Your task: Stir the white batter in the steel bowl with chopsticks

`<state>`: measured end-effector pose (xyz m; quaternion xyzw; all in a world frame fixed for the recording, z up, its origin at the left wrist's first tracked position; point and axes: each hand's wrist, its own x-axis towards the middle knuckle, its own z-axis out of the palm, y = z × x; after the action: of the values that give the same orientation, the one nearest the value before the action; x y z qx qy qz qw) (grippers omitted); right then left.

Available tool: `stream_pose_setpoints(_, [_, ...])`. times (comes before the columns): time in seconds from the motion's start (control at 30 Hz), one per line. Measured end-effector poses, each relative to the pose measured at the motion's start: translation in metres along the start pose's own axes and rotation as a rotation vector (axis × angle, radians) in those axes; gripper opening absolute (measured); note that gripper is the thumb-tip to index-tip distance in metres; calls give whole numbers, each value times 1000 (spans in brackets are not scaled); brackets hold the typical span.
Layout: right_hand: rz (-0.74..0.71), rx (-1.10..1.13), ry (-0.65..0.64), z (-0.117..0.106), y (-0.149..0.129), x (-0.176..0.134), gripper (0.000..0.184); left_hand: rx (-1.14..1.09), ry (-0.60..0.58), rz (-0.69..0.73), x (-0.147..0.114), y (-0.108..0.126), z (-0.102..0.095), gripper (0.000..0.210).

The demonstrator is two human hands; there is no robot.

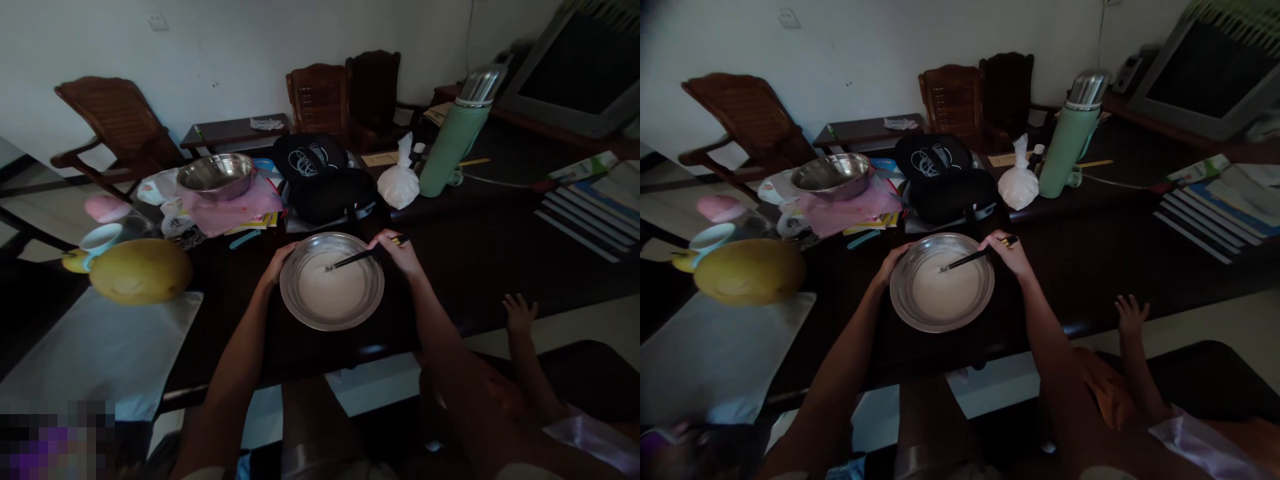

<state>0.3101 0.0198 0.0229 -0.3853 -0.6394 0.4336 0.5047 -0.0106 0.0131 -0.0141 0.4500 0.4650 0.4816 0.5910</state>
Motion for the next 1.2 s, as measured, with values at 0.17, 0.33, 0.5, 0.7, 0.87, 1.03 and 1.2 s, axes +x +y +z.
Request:
stream_pose_setpoints(0.17, [67, 63, 51, -5, 4, -1, 43, 26, 10, 18, 0, 1, 1, 49])
stream_pose_setpoints(0.33, [-5, -23, -87, 4, 1, -2, 43, 25, 14, -12, 0, 1, 3, 48])
stream_pose_setpoints(0.5, [74, 96, 41, 0, 6, -1, 45, 2, 30, 10, 0, 1, 4, 45])
stream_pose_setpoints(0.7, [21, 103, -84, 4, 4, -1, 42, 30, 27, 7, 3, 0, 1, 47])
stream_pose_setpoints(0.87, [42, 87, -8, -1, 5, -1, 45, 34, 40, 20, 3, 0, 1, 45])
stream_pose_setpoints(1.03, [27, 61, -115, 7, -2, -1, 45, 21, 43, -5, 0, 2, 2, 46])
stream_pose_setpoints(1.2, [34, 53, -56, 5, -2, -1, 45, 6, 35, 7, 0, 1, 2, 44])
